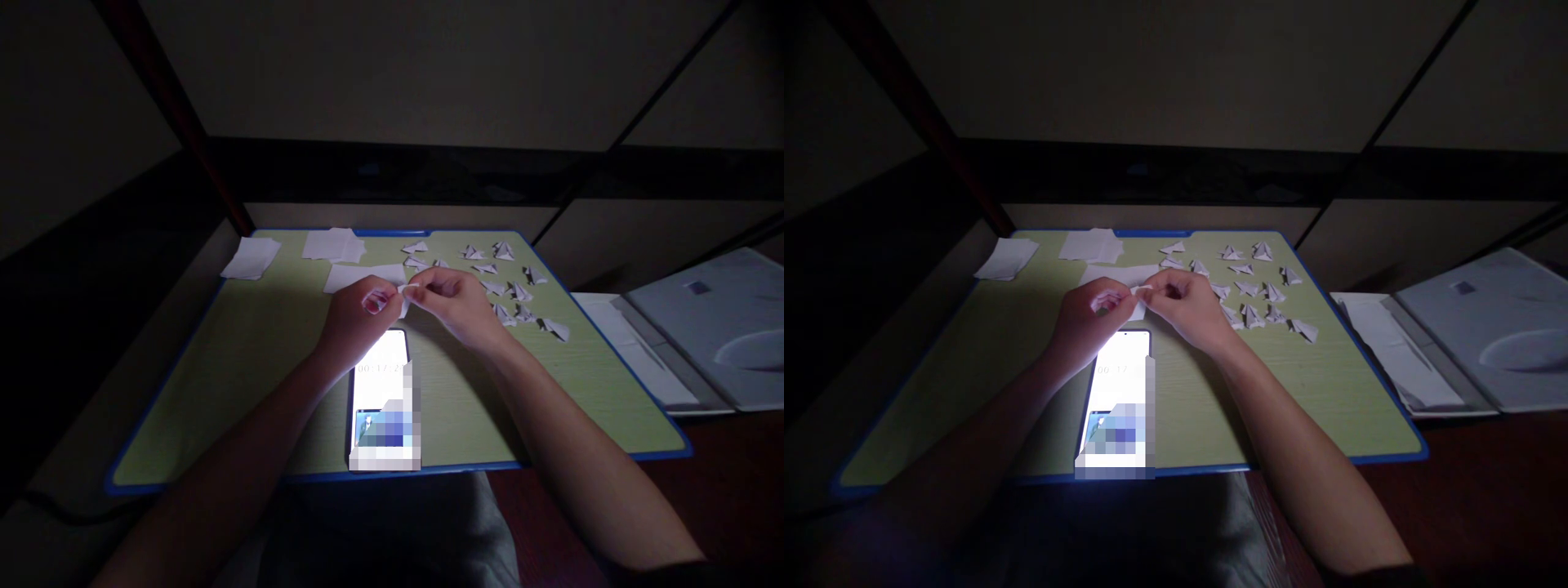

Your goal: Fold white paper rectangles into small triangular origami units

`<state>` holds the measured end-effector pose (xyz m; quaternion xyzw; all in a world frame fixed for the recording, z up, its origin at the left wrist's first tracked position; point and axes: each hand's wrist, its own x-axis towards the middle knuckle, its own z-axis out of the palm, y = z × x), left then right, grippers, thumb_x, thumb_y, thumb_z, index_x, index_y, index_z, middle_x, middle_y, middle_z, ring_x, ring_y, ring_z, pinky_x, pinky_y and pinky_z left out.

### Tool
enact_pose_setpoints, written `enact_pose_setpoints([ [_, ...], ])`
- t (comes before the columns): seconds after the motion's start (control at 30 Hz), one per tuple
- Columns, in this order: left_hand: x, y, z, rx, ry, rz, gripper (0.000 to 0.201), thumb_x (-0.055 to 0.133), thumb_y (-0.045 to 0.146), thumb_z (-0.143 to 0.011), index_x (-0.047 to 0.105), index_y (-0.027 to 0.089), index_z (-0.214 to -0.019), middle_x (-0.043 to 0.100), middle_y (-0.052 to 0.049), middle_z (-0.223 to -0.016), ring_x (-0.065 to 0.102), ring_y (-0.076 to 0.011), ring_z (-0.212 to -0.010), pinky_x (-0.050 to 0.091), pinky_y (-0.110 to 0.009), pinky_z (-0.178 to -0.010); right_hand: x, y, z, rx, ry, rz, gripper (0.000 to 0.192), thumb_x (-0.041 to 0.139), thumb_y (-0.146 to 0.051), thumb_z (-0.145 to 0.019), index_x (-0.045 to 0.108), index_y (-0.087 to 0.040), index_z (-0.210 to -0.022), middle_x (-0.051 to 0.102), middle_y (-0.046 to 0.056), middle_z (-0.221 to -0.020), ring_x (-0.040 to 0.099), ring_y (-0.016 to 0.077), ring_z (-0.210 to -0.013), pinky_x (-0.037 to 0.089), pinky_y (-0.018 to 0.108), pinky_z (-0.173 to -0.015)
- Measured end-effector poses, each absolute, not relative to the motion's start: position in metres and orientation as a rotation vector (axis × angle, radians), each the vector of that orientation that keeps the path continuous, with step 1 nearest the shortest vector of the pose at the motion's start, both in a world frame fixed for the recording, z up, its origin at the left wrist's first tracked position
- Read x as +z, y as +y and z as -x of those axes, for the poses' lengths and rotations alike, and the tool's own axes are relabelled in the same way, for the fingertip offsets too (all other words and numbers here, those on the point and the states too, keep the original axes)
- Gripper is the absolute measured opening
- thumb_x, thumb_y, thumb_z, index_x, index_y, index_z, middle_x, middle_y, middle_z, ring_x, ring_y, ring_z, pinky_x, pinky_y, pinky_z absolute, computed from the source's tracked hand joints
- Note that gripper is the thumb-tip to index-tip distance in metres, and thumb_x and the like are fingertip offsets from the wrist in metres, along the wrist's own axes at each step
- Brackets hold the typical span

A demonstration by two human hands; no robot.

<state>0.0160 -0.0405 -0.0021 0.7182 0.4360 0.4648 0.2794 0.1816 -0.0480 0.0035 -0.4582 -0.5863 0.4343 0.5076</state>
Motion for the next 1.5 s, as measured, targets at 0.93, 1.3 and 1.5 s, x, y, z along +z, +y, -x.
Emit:
enact_pose_setpoints([
  [0.93,0.002,-0.039,-0.013,1.226,1.048,-1.803,0.010,0.067,0.027,-0.076,0.067,0.018,-0.072,0.074,-0.003,-0.074,0.066,-0.0141,-0.066,0.053,-0.027,-0.063,0.003,-0.046,-0.191,1.026,-1.329,1.042,0.015,0.081,-0.031,-0.067,0.072,-0.019,-0.066,0.065,-0.001,-0.065,0.051,0.0116,-0.061,0.038,0.029,-0.060],
  [1.3,0.004,-0.038,-0.011,1.176,1.008,-1.754,0.011,0.069,0.028,-0.075,0.067,0.017,-0.076,0.074,-0.004,-0.079,0.069,-0.0160,-0.073,0.054,-0.029,-0.067,0.001,-0.045,-0.194,1.037,-1.303,1.023,0.014,0.082,-0.031,-0.068,0.073,-0.020,-0.066,0.066,-0.001,-0.067,0.053,0.0115,-0.062,0.038,0.029,-0.060],
  [1.5,0.002,-0.038,-0.011,1.225,0.997,-1.751,0.009,0.064,0.026,-0.077,0.065,0.017,-0.077,0.075,-0.009,-0.092,0.069,-0.0187,-0.083,0.056,-0.035,-0.078,0.002,-0.044,-0.194,1.057,-1.246,1.006,0.013,0.083,-0.029,-0.066,0.074,-0.020,-0.066,0.067,-0.001,-0.066,0.053,0.0107,-0.062,0.038,0.028,-0.061],
])
